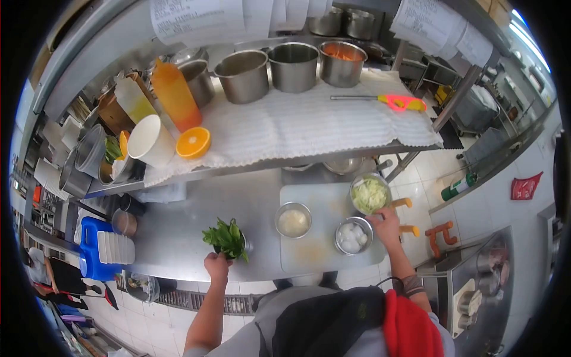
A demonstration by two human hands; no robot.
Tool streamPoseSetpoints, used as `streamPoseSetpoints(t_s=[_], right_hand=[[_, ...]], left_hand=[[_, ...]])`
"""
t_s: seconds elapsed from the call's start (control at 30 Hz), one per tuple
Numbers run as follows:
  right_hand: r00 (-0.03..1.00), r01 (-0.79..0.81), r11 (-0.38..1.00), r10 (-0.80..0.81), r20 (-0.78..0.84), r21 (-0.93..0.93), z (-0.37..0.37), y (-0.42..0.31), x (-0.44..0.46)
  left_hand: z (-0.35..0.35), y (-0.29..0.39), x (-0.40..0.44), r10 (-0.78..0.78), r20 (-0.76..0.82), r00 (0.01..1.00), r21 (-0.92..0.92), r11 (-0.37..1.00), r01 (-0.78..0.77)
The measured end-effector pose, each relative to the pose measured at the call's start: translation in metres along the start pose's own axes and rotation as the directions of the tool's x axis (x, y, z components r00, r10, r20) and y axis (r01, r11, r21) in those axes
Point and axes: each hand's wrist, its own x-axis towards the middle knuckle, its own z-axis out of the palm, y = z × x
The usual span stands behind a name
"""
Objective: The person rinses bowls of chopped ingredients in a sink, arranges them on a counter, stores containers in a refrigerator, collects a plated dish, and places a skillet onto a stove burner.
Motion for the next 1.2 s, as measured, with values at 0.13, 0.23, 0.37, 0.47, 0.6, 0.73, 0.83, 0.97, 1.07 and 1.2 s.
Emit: streamPoseSetpoints(t_s=[0.13,0.23,0.37,0.47,0.6,0.73,0.83,0.97,1.07,1.2], right_hand=[[0.948,0.076,0.967,0.005,0.317,-0.242,-0.014,-0.002,0.005],[0.814,0.222,0.911,0.023,0.580,-0.347,-0.076,-0.079,0.043],[0.942,0.263,0.964,-0.266,0.205,0.043,-0.121,-0.229,0.132],[0.909,0.383,0.918,-0.394,-0.132,-0.105,-0.091,-0.281,0.224],[0.918,0.369,0.893,-0.394,-0.052,-0.257,-0.049,-0.267,0.319],[0.970,0.240,0.955,-0.243,0.006,-0.173,-0.059,-0.285,0.336],[0.945,0.265,0.953,-0.287,-0.156,-0.149,-0.065,-0.311,0.343],[0.866,0.463,0.868,-0.486,-0.120,-0.180,-0.057,-0.339,0.348],[0.701,0.656,0.739,-0.671,-0.240,-0.152,-0.030,-0.357,0.338],[0.890,0.455,0.884,-0.450,0.069,-0.111,-0.030,-0.375,0.319]], left_hand=[[-0.009,0.004,-0.008,-0.014,0.021,1.000,0.019,1.000,0.013],[-0.015,-0.003,-0.006,-0.005,0.036,0.999,0.018,1.000,0.005],[-0.013,-0.008,-0.005,0.052,0.040,0.998,0.023,0.998,-0.053],[-0.014,-0.002,-0.010,0.115,0.032,0.993,0.097,0.988,-0.118],[-0.017,-0.009,-0.009,0.155,0.037,0.987,0.130,0.979,-0.158],[-0.018,-0.020,-0.005,0.205,0.024,0.978,0.245,0.948,-0.204],[-0.019,-0.016,-0.011,0.221,0.007,0.975,0.268,0.939,-0.215],[-0.021,-0.016,-0.007,0.184,0.034,0.982,0.259,0.948,-0.186],[-0.022,-0.024,0.003,0.234,0.050,0.971,0.329,0.914,-0.237],[-0.026,-0.029,0.007,0.256,0.070,0.964,0.350,0.899,-0.264]])
